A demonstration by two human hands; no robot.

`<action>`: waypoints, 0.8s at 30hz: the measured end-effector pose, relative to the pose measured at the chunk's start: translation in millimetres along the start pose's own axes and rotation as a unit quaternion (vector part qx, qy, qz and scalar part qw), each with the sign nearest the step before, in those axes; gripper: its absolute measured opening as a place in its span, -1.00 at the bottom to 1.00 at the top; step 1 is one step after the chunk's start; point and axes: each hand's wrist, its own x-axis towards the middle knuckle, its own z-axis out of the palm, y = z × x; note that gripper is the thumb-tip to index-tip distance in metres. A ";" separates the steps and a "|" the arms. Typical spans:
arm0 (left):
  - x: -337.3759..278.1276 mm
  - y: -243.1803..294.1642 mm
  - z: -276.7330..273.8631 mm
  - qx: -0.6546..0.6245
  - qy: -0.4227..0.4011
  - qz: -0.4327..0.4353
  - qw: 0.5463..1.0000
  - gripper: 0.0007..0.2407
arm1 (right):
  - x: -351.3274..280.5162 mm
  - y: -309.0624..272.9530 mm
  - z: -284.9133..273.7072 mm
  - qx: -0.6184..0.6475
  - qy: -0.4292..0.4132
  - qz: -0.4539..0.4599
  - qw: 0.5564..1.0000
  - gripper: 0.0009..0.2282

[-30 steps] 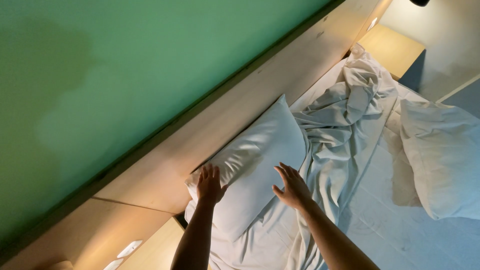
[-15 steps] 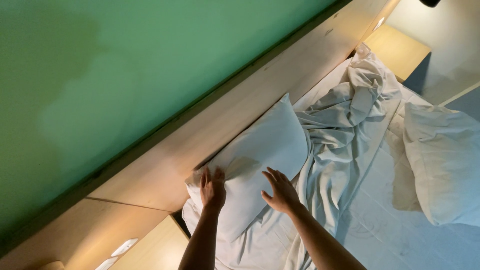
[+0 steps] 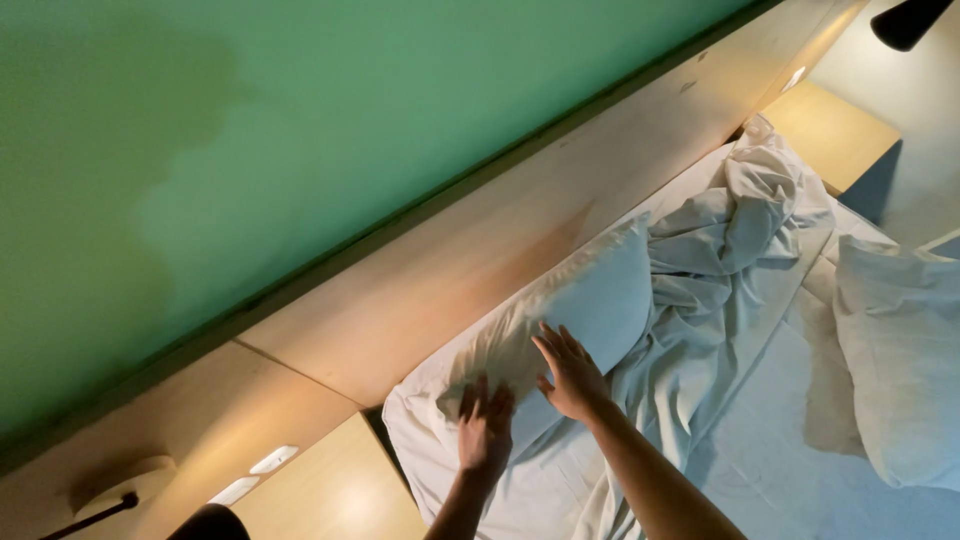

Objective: The person picks up a white pillow from a bed, fluffs it, and places it on a nearby desk. They then return to the bed, pick up a second pillow, fluff it, and place it on the desk next to the first one.

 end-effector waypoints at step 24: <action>10.4 67.9 18.1 0.136 -0.256 -0.136 0.947 -0.08 | -83.3 25.9 16.1 -0.083 -0.096 -0.062 0.990 -0.24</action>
